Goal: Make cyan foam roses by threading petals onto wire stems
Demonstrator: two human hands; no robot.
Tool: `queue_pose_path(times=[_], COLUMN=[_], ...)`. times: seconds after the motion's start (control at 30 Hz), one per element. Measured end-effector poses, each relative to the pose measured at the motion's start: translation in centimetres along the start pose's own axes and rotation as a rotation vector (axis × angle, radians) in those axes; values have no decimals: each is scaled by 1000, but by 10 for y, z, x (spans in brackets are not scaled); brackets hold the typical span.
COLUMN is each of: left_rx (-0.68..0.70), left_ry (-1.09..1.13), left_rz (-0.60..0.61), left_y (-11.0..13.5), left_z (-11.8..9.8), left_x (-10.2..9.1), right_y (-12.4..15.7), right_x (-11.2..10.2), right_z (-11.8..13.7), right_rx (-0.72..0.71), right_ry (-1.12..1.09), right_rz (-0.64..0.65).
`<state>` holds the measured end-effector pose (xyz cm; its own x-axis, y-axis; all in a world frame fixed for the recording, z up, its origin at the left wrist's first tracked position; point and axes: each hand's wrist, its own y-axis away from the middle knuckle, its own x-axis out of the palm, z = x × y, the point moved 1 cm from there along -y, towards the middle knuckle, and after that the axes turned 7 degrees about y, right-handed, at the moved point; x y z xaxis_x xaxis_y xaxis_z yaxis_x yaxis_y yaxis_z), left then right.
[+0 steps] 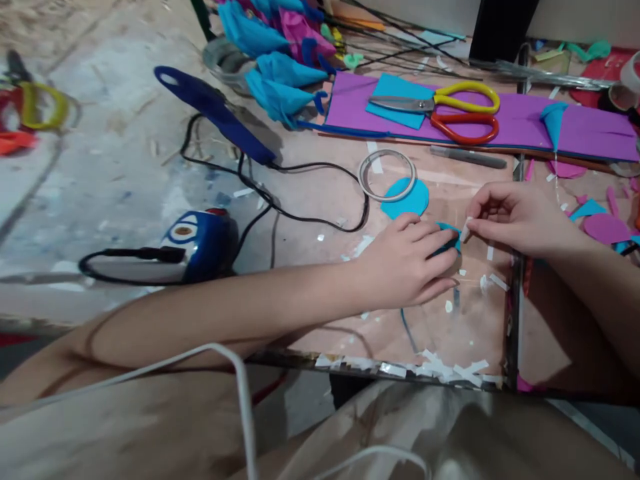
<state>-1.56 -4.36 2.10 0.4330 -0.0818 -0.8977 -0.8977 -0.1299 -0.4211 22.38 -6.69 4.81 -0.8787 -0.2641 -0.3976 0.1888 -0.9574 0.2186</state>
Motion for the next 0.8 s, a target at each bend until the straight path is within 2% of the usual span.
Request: queue_pose_path(times=[0.2,0.43,0.8], left_rx=[-120,-96,-83], left_ry=[196,277,355], left_rz=[-20,-26,-20], left_y=[3,3,5], left_z=[9,10,8], left_x=[0,-1,2], right_y=[5,6,7], right_x=[6,12,14], right_z=[0,1,7], right_rx=[57,85,131], right_ry=[63,14,51], right_rz=[38,29,51])
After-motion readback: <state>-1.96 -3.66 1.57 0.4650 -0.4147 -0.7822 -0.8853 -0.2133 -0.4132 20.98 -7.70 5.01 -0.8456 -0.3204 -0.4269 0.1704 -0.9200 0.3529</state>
